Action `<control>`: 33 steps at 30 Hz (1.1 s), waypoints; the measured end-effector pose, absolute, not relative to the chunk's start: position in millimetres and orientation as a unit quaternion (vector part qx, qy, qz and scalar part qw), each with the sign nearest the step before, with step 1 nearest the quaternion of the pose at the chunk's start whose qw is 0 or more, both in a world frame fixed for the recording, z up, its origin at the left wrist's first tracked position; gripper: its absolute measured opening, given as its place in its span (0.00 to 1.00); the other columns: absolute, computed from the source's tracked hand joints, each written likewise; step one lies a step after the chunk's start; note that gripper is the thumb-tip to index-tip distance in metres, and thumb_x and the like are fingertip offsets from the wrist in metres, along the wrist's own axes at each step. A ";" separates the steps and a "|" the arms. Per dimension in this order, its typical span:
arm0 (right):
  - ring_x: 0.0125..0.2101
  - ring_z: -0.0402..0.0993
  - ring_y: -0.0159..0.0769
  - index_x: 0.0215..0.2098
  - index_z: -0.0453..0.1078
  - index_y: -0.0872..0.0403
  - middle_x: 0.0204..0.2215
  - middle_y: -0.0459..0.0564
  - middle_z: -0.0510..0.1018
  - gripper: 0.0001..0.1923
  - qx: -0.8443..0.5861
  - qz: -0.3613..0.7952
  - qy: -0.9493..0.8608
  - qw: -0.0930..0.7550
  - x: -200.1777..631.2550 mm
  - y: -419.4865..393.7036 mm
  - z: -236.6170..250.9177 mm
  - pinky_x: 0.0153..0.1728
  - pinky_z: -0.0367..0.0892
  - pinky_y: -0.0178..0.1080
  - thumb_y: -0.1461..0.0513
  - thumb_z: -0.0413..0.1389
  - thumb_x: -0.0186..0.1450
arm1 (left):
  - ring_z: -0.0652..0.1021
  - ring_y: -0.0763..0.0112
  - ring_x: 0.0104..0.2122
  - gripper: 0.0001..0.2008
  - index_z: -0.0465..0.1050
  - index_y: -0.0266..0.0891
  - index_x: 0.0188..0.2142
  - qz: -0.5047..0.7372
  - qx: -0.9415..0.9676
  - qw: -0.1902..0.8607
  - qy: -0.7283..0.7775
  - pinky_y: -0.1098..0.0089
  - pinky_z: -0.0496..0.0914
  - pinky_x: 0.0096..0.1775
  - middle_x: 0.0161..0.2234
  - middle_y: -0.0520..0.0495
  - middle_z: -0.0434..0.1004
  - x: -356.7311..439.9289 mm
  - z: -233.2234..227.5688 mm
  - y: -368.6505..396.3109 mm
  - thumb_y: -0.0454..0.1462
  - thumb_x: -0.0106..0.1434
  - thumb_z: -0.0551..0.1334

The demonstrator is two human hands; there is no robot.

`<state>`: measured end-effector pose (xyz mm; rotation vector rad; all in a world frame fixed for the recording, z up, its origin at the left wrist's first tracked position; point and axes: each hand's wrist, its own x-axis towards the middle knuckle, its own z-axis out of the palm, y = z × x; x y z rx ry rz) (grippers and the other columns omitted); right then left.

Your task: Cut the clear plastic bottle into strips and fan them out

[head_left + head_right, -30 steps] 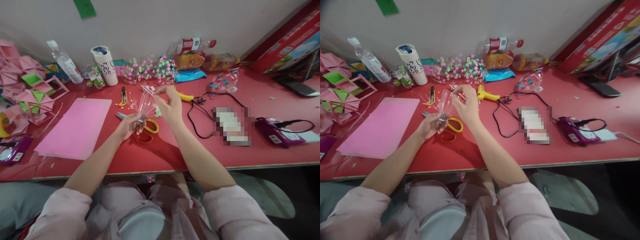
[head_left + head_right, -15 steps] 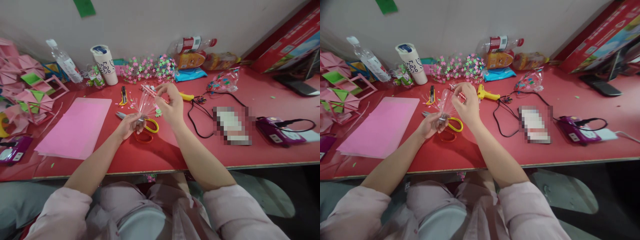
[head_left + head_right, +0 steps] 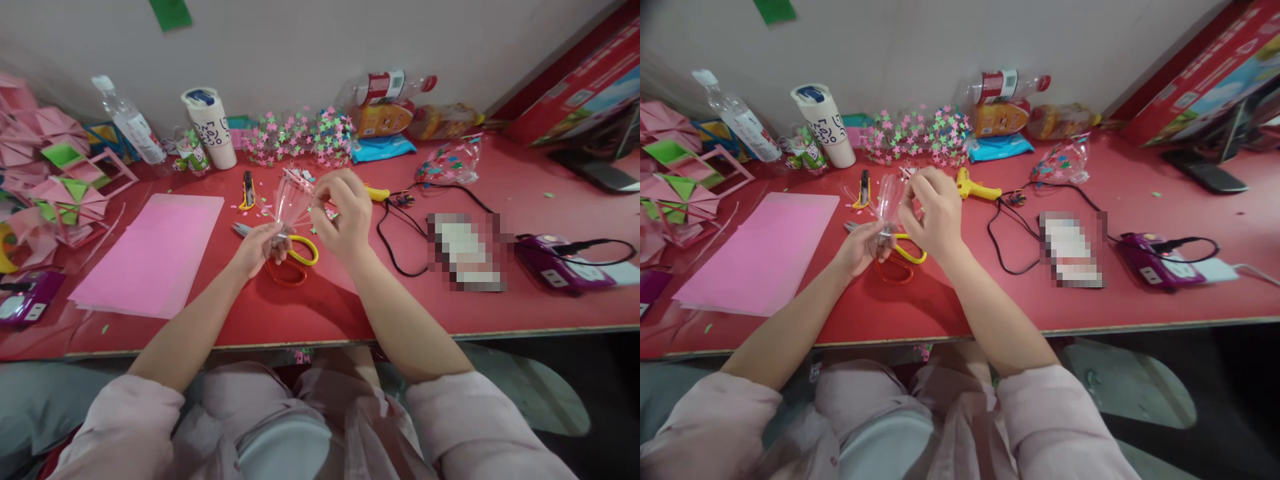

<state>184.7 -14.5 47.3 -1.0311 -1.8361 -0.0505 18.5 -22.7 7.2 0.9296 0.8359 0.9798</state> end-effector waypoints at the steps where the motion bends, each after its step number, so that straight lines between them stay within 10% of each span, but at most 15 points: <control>1: 0.35 0.73 0.39 0.33 0.62 0.50 0.33 0.48 0.74 0.06 -0.418 -0.002 -0.758 0.500 182.7 -15.7 46.0 0.39 0.68 0.46 0.67 0.47 0.65 | 0.71 0.78 0.15 0.15 0.73 0.32 0.34 0.445 0.414 0.701 0.374 0.77 0.60 0.16 0.22 0.49 0.75 18.3 7.5 -22.7 0.45 0.58 0.63; 15: 0.32 0.71 0.34 0.34 0.64 0.51 0.30 0.44 0.75 0.05 -0.372 0.139 -0.779 0.485 168.8 -9.0 42.1 0.41 0.67 0.42 0.66 0.55 0.60 | 0.70 0.78 0.16 0.12 0.71 0.35 0.30 0.486 0.399 0.687 0.365 0.76 0.60 0.17 0.21 0.50 0.74 16.0 6.2 -19.4 0.43 0.57 0.62; 33: 0.34 0.70 0.38 0.30 0.64 0.50 0.27 0.45 0.75 0.07 -0.356 -0.008 -0.818 0.451 154.1 -14.4 27.6 0.52 0.60 0.50 0.68 0.51 0.63 | 0.70 0.79 0.16 0.10 0.70 0.36 0.28 0.508 0.350 0.701 0.356 0.78 0.62 0.18 0.18 0.53 0.69 17.4 6.8 -19.8 0.41 0.61 0.61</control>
